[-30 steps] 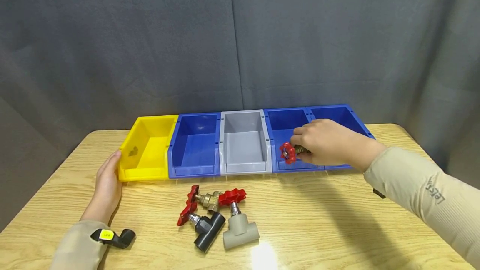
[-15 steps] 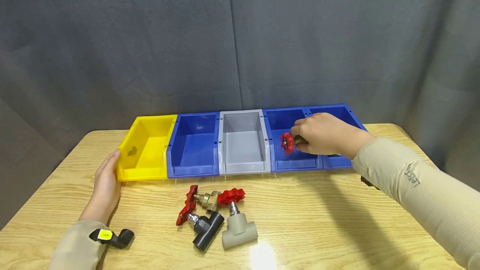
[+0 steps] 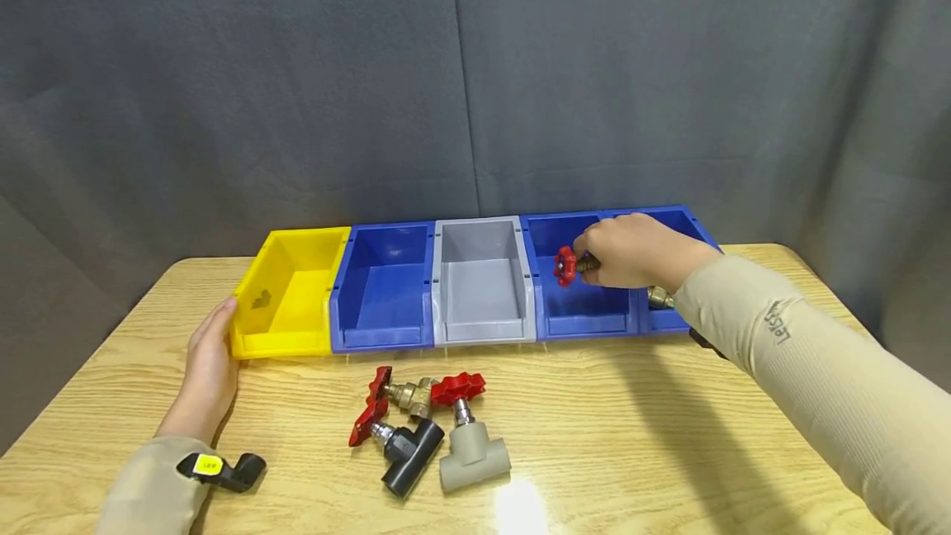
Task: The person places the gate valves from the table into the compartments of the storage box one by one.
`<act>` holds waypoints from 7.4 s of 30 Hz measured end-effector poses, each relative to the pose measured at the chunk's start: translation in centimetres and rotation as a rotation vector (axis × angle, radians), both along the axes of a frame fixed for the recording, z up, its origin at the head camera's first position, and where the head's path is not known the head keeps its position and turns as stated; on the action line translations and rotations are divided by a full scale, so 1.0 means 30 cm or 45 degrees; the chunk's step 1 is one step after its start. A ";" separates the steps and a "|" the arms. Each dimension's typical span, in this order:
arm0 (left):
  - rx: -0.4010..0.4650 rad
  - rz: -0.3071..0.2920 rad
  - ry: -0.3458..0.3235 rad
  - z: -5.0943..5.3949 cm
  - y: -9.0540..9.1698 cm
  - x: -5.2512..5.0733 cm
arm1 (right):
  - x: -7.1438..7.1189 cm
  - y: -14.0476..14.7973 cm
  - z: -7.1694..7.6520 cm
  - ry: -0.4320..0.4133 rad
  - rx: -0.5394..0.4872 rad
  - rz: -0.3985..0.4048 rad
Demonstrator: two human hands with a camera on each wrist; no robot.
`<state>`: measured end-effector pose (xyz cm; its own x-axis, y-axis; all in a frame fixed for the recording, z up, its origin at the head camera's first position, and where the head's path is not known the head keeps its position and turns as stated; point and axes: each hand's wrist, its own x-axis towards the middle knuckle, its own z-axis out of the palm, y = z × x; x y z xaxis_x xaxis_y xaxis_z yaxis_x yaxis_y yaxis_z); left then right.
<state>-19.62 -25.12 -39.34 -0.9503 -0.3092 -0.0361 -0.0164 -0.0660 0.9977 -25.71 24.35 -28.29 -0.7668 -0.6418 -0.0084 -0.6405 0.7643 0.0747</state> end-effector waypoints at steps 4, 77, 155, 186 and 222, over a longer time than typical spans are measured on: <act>-0.008 -0.017 0.000 -0.005 0.001 -0.001 | -0.015 -0.011 0.002 -0.059 0.018 -0.076; -0.022 -0.023 -0.027 -0.018 -0.002 -0.012 | -0.061 -0.186 -0.058 -0.402 0.124 -0.537; -0.016 0.005 -0.025 -0.020 0.005 -0.011 | 0.199 -0.121 -0.119 0.619 -0.216 0.015; -0.026 -0.010 -0.014 -0.027 0.003 -0.012 | 0.349 -0.244 -0.145 0.697 -0.311 0.246; -0.044 -0.020 -0.020 -0.022 0.006 -0.007 | 0.509 -0.380 -0.196 0.551 -0.344 0.447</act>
